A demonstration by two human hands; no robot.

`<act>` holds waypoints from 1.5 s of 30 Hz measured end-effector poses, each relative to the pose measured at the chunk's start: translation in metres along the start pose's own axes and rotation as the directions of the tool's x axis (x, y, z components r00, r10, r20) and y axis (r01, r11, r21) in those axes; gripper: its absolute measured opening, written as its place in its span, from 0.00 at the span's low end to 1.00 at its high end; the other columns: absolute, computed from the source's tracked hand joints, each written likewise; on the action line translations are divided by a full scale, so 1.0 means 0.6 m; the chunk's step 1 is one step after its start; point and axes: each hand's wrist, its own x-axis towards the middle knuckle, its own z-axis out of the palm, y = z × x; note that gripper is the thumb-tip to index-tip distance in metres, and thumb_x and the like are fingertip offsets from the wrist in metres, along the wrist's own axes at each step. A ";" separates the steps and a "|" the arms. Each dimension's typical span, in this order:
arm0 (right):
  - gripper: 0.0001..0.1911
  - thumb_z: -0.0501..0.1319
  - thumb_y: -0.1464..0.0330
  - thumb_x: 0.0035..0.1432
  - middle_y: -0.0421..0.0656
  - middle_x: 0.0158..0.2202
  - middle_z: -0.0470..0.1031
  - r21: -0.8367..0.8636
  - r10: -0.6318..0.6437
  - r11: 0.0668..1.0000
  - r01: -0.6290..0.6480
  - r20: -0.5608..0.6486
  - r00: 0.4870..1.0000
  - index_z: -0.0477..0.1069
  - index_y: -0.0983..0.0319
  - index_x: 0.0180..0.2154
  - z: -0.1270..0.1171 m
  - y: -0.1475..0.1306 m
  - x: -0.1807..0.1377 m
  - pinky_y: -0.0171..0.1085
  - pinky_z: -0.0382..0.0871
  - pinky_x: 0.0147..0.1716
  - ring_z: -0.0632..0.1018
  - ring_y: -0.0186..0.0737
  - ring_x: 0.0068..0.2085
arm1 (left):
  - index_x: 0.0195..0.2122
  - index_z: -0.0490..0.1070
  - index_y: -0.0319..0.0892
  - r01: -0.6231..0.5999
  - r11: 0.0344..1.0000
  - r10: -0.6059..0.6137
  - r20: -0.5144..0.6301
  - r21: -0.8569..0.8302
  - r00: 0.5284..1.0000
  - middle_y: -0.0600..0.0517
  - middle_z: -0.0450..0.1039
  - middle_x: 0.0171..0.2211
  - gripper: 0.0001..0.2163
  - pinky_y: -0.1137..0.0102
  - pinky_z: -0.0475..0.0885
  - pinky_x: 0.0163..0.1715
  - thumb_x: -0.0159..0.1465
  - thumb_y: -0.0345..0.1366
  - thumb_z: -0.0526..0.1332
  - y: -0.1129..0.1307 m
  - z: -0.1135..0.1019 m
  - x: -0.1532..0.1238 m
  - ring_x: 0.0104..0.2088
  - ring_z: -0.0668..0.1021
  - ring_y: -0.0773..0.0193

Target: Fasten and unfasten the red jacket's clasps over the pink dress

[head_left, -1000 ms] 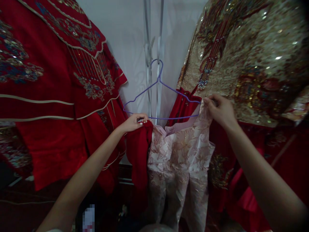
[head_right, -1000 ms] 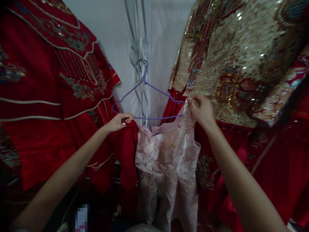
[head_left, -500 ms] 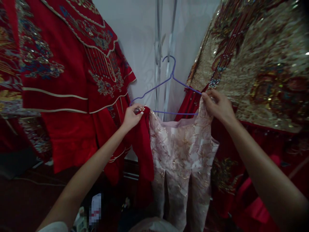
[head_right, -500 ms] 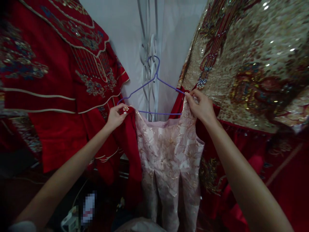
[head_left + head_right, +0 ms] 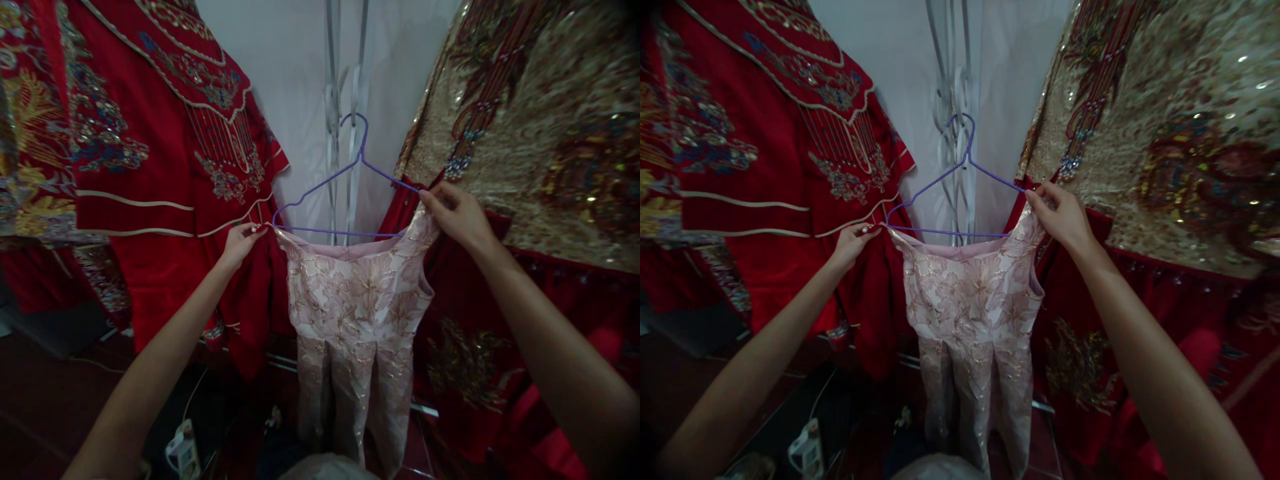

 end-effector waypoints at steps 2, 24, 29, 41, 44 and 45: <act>0.18 0.56 0.53 0.58 0.36 0.21 0.62 0.002 0.001 1.000 -0.001 0.014 1.000 0.65 0.61 0.28 -0.005 0.000 0.003 0.31 0.53 0.22 0.63 0.30 0.23 | 0.24 0.71 0.39 -0.031 0.999 0.031 -0.006 0.010 0.999 0.55 0.69 0.24 0.11 0.74 0.65 0.31 0.46 0.40 0.69 0.004 0.002 0.007 0.26 0.70 0.70; 0.19 0.56 0.52 0.58 0.37 0.22 0.64 0.045 -0.032 0.999 0.028 0.107 0.994 0.64 0.60 0.26 -0.001 0.016 0.015 0.32 0.55 0.24 0.64 0.32 0.23 | 0.25 0.69 0.40 -0.280 0.956 0.239 0.323 0.083 0.916 0.52 0.72 0.25 0.10 0.71 0.67 0.33 0.50 0.41 0.65 0.089 0.129 0.087 0.29 0.72 0.65; 0.18 0.56 0.51 0.57 0.37 0.21 0.65 0.084 -0.033 0.996 0.027 0.078 0.996 0.65 0.59 0.26 0.008 0.035 0.021 0.33 0.57 0.24 0.65 0.33 0.23 | 0.28 0.71 0.40 -0.326 0.944 0.303 0.264 0.047 0.916 0.52 0.73 0.30 0.08 0.71 0.68 0.40 0.52 0.39 0.64 0.089 0.113 0.088 0.34 0.73 0.65; 0.19 0.57 0.53 0.56 0.36 0.20 0.62 0.250 -0.031 0.968 -0.018 0.193 0.981 0.62 0.60 0.24 0.007 0.026 0.024 0.31 0.55 0.21 0.62 0.30 0.22 | 0.35 0.75 0.39 -0.208 0.975 0.201 0.090 0.075 0.975 0.51 0.75 0.34 0.10 0.66 0.69 0.43 0.54 0.39 0.63 0.130 0.047 0.104 0.36 0.74 0.62; 0.21 0.57 0.50 0.54 0.40 0.23 0.68 0.282 0.038 0.950 -0.131 0.312 0.949 0.66 0.61 0.26 -0.023 0.028 0.028 0.32 0.59 0.23 0.66 0.32 0.24 | 0.31 0.74 0.38 -0.326 0.932 0.284 0.245 0.157 0.927 0.52 0.73 0.30 0.07 0.68 0.68 0.41 0.55 0.36 0.62 0.160 0.082 0.105 0.34 0.73 0.63; 0.22 0.57 0.48 0.54 0.42 0.24 0.71 0.301 0.086 0.931 -0.208 0.372 0.924 0.68 0.61 0.26 -0.033 0.028 0.030 0.34 0.61 0.24 0.69 0.34 0.25 | 0.30 0.73 0.38 -0.370 0.910 0.310 0.285 0.188 0.907 0.52 0.72 0.29 0.06 0.69 0.68 0.40 0.55 0.36 0.62 0.164 0.091 0.108 0.34 0.73 0.64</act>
